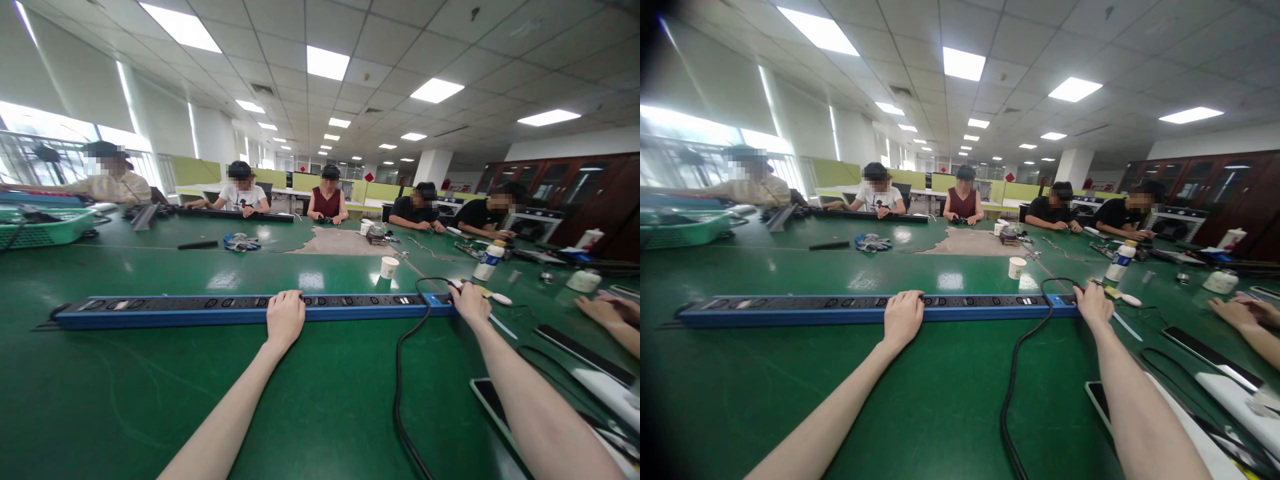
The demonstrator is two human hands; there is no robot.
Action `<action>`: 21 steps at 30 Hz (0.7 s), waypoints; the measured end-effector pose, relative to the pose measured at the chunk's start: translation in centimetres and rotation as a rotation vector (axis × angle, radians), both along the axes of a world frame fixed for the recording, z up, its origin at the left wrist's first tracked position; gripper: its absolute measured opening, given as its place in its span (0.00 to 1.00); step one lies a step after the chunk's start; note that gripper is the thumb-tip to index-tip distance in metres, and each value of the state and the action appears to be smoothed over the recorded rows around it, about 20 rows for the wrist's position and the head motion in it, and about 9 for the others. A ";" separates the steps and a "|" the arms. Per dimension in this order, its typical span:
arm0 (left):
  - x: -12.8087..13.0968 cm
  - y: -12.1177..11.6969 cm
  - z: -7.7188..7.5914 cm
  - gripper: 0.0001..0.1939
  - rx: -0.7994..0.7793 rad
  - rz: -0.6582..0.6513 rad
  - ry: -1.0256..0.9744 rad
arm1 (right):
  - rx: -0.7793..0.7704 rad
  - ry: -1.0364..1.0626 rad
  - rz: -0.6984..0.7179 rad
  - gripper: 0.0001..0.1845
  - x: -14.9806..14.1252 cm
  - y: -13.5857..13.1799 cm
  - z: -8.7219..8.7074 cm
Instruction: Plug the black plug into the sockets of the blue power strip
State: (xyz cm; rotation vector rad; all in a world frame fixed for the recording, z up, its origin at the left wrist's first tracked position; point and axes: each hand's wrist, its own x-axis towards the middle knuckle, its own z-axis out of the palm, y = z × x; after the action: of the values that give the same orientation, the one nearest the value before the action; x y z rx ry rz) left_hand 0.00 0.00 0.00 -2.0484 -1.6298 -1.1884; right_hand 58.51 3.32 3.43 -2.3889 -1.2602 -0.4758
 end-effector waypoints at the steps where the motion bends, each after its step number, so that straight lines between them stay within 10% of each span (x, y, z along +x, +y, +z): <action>1: 0.0 0.0 0.0 0.16 -0.001 0.001 0.001 | 0.003 -0.010 -0.008 0.32 -0.2 -0.1 0.0; 21: -0.1 -0.3 0.4 0.16 -0.004 -0.005 -0.012 | -0.027 0.014 -0.001 0.29 -0.1 1.3 1.0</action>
State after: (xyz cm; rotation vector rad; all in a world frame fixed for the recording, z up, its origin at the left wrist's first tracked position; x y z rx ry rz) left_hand -0.09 -0.26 0.37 -2.0525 -1.6346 -1.2031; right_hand 58.39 4.66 4.40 -2.4110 -1.2672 -0.4439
